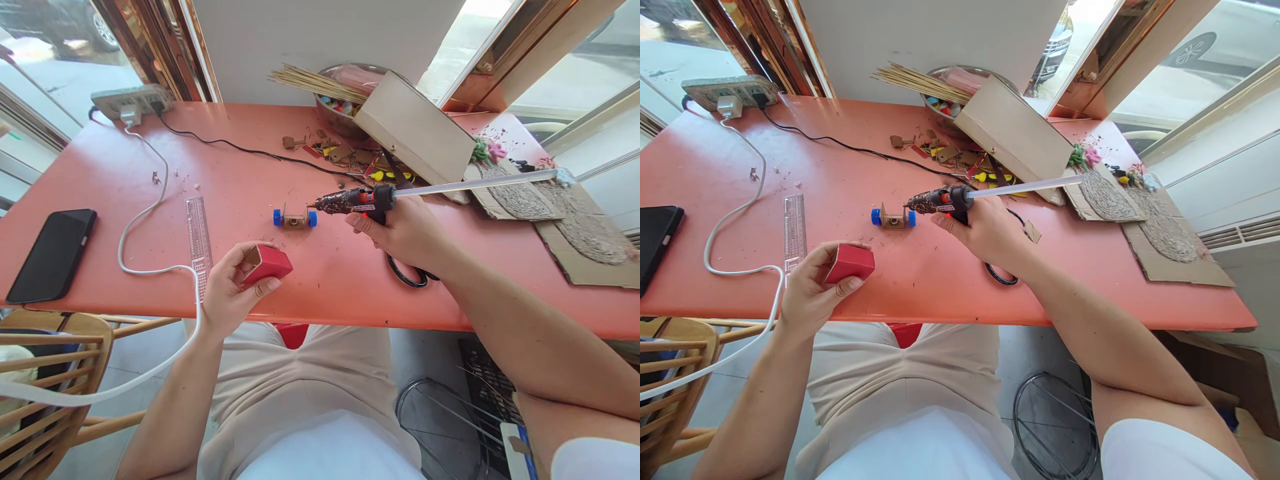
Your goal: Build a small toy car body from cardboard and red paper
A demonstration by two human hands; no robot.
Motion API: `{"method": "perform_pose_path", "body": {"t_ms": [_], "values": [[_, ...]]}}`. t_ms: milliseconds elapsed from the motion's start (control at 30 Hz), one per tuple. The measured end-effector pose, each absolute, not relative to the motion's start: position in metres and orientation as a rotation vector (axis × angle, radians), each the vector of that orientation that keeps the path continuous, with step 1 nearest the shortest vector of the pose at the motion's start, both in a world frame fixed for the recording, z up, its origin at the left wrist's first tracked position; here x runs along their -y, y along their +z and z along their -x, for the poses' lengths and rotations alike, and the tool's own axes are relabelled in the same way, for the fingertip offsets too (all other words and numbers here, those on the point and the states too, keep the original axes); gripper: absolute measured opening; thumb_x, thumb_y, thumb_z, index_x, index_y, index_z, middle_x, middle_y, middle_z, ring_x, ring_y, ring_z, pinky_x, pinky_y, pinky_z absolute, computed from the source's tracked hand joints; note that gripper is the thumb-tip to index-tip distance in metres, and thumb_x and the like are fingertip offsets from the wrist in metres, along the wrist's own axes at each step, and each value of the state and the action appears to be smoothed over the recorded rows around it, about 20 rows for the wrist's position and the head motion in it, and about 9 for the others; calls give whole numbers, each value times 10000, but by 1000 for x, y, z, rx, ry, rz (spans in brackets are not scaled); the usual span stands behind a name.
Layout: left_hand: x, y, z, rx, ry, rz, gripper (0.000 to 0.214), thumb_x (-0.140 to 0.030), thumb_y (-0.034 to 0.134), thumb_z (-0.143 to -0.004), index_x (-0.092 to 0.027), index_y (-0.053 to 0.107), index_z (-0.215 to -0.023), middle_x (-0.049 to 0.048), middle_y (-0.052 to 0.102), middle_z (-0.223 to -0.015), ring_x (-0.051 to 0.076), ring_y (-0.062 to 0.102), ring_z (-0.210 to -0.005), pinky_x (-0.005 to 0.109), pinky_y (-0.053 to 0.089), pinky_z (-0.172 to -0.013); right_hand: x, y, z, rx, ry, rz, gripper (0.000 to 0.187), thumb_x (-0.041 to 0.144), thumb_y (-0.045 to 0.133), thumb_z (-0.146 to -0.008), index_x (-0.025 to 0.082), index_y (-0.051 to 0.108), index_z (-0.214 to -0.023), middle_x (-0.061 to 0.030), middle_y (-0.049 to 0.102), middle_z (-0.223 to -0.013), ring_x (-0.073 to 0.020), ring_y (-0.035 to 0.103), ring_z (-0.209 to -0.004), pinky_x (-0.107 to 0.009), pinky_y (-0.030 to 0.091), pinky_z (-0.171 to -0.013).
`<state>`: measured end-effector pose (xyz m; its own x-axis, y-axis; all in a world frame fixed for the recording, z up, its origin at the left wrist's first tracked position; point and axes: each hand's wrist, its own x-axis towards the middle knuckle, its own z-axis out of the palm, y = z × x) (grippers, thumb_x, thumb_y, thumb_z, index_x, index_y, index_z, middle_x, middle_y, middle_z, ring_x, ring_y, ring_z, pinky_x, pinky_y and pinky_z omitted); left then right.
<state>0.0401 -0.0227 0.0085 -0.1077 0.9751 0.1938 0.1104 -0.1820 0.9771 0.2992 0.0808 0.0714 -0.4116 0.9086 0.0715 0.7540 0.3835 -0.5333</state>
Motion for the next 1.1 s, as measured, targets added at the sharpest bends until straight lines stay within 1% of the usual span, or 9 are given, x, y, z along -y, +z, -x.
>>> {"method": "perform_pose_path", "body": {"t_ms": [167, 367, 500, 600, 767, 867, 967, 1100], "values": [[22, 8, -41, -1271, 1395, -1367, 569, -631, 954, -713, -197, 769, -1031, 88, 831, -993, 240, 789, -882, 326, 669, -749, -80, 71, -300, 2320, 543, 1439, 344, 530, 647, -970, 231, 817, -975, -17, 577, -602, -233, 555, -621, -332, 393, -629], [22, 9, -40, -1251, 1419, -1357, 524, -573, 981, -703, -204, 771, -1009, 84, 842, -999, 234, 798, -888, 311, 674, -755, -78, 67, -300, 2305, 480, 1496, 391, 584, 639, -965, 241, 822, -1007, -74, 695, -731, -286, 631, -741, -342, 388, -636], [23, 8, -40, -1256, 1415, -1361, 529, -584, 972, -712, -203, 770, -1017, 92, 841, -1007, 240, 799, -908, 320, 677, -775, -76, 69, -300, 2316, 476, 1553, 416, 612, 641, -959, 247, 827, -1032, -88, 724, -775, -306, 657, -779, -343, 374, -626], [23, 8, -40, -1273, 1397, -1361, 547, -607, 965, -710, -205, 771, -1025, 92, 840, -1009, 249, 800, -917, 329, 680, -773, -76, 69, -300, 2341, 474, 1563, 419, 618, 641, -954, 245, 825, -1012, -79, 699, -740, -302, 649, -763, -341, 363, -620], [23, 9, -40, -1279, 1400, -1364, 544, -604, 965, -711, -202, 771, -1023, 93, 837, -1001, 251, 799, -912, 331, 680, -773, -76, 69, -302, 2367, 421, 1536, 434, 641, 627, -957, 239, 784, -919, -43, 599, -653, -257, 578, -662, -333, 338, -619], [23, 9, -40, -1257, 1414, -1363, 530, -584, 974, -710, -204, 768, -1018, 90, 837, -992, 247, 799, -905, 324, 678, -768, -75, 69, -303, 2369, 415, 1557, 419, 634, 642, -942, 240, 748, -846, -46, 595, -655, -246, 555, -654, -329, 316, -612], [23, 10, -41, -1259, 1414, -1361, 533, -592, 972, -709, -206, 768, -1015, 88, 834, -991, 250, 799, -911, 333, 680, -782, -75, 70, -303, 2361, 412, 1604, 452, 668, 649, -926, 244, 717, -786, -48, 579, -637, -242, 536, -633, -328, 285, -594], [23, 8, -40, -1267, 1401, -1356, 554, -618, 958, -716, -204, 765, -1030, 90, 829, -992, 256, 796, -912, 344, 679, -787, -74, 69, -305, 2361, 418, 1608, 470, 694, 639, -930, 248, 723, -805, -48, 584, -642, -247, 546, -630, -332, 287, -601]]}}
